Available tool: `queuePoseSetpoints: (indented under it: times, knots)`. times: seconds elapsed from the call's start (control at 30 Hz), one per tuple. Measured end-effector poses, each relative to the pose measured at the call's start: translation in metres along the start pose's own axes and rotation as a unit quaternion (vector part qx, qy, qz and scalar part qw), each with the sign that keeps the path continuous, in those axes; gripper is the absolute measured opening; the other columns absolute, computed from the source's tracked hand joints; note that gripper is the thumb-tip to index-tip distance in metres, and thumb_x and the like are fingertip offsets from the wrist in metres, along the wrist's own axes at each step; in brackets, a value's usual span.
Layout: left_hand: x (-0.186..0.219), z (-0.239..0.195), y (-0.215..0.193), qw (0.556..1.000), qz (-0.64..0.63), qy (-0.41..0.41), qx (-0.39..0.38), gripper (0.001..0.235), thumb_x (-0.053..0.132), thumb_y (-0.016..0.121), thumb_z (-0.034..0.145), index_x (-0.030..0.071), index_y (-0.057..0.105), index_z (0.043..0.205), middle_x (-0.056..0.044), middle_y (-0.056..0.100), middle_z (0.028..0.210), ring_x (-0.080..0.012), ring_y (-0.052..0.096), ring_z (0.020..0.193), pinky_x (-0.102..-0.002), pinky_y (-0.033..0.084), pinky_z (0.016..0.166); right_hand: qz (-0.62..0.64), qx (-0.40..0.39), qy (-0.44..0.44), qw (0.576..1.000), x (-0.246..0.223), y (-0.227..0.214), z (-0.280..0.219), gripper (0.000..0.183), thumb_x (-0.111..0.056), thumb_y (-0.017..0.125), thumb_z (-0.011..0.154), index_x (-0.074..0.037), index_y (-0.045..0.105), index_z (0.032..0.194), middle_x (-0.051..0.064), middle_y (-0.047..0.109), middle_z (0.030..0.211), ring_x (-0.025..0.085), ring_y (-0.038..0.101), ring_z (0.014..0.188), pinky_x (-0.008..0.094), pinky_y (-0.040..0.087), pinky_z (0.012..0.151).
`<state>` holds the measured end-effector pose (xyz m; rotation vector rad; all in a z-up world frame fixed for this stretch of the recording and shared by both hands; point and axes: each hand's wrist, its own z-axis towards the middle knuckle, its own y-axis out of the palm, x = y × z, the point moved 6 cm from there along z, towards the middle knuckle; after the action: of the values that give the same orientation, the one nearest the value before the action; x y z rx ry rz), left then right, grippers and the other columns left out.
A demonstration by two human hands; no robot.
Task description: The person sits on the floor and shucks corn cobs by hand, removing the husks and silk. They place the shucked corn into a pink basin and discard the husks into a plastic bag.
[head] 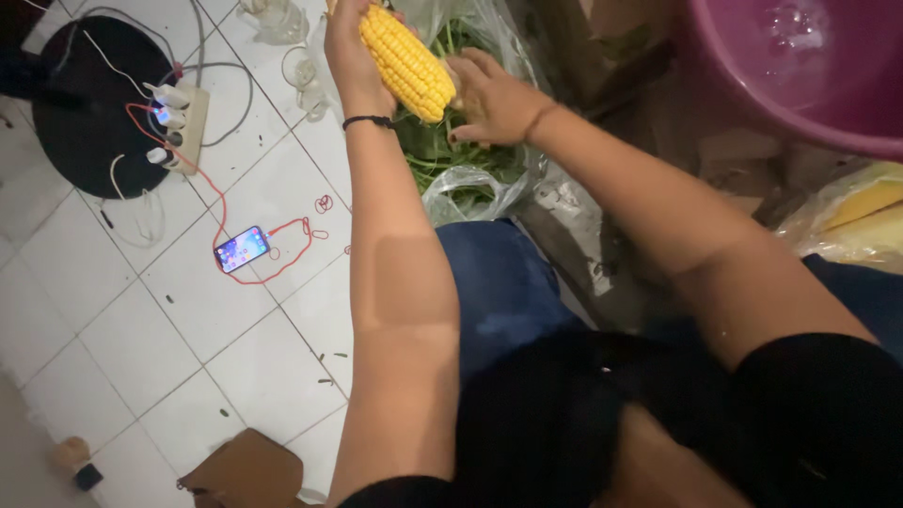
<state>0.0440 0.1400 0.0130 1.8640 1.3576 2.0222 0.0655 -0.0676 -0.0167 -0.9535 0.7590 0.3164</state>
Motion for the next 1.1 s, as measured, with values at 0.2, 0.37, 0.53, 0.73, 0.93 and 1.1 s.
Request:
queuePoseSetpoints:
  times: [0.2,0.37,0.53,0.73,0.93,1.1]
  knots:
    - [0.005,-0.006,0.009,1.0,0.008,0.005,-0.009,0.024,0.022,0.064,0.088,0.001,0.059,0.099,-0.013,0.064,0.08,-0.0272,0.069,0.068,-0.046,0.06,0.063,-0.1,-0.169,-0.088,0.976,-0.017,0.041,-0.109,0.058,-0.038,0.078,0.075,-0.006,0.065,0.122,0.014,0.065,0.131,0.039,0.052,0.132,0.058,0.038,0.107]
    - [-0.011,-0.006,0.016,0.999,0.045,-0.007,-0.013,0.026,0.024,0.065,0.089,0.0,0.056,0.093,-0.019,0.066,0.075,-0.0311,0.068,0.062,-0.045,0.06,0.061,-0.067,-0.163,0.054,0.983,0.006,0.067,-0.142,0.025,-0.027,0.058,0.1,-0.012,0.07,0.116,0.013,0.071,0.108,0.036,0.067,0.104,0.049,0.052,0.092]
    - [-0.029,-0.023,0.036,0.997,0.038,-0.037,-0.056,0.031,0.023,0.064,0.089,-0.001,0.059,0.108,-0.017,0.067,0.083,-0.0296,0.071,0.071,-0.047,0.062,0.068,-0.094,-0.274,0.156,0.944,0.024,0.038,-0.157,0.033,-0.036,0.05,0.106,-0.012,0.071,0.099,0.016,0.073,0.094,0.04,0.067,0.089,0.052,0.053,0.081]
    - [-0.053,-0.037,0.085,0.992,0.006,-0.087,-0.088,0.036,0.029,0.065,0.085,0.006,0.06,0.112,-0.017,0.068,0.078,-0.0305,0.07,0.064,-0.046,0.061,0.063,-0.145,-0.373,0.218,0.89,0.017,-0.028,-0.193,0.035,-0.043,0.051,0.099,-0.015,0.071,0.096,0.015,0.074,0.093,0.037,0.07,0.088,0.05,0.055,0.08]
    - [-0.066,-0.049,0.112,0.974,-0.003,-0.133,-0.181,0.068,0.067,0.066,0.084,0.002,0.059,0.103,-0.017,0.068,0.083,-0.032,0.074,0.071,-0.048,0.064,0.066,-0.196,-0.46,0.203,0.842,-0.025,-0.063,-0.235,0.036,-0.043,0.05,0.099,-0.018,0.075,0.098,0.012,0.076,0.095,0.035,0.071,0.093,0.049,0.055,0.087]
    - [-0.095,-0.046,0.139,0.951,-0.001,-0.175,-0.254,0.082,0.084,0.052,0.081,0.006,0.058,0.108,-0.017,0.069,0.084,-0.0292,0.074,0.072,-0.045,0.065,0.067,-0.147,-0.452,0.218,0.852,-0.035,-0.103,-0.203,0.035,-0.049,0.062,0.09,-0.02,0.075,0.105,0.008,0.075,0.101,0.031,0.072,0.093,0.045,0.057,0.085]
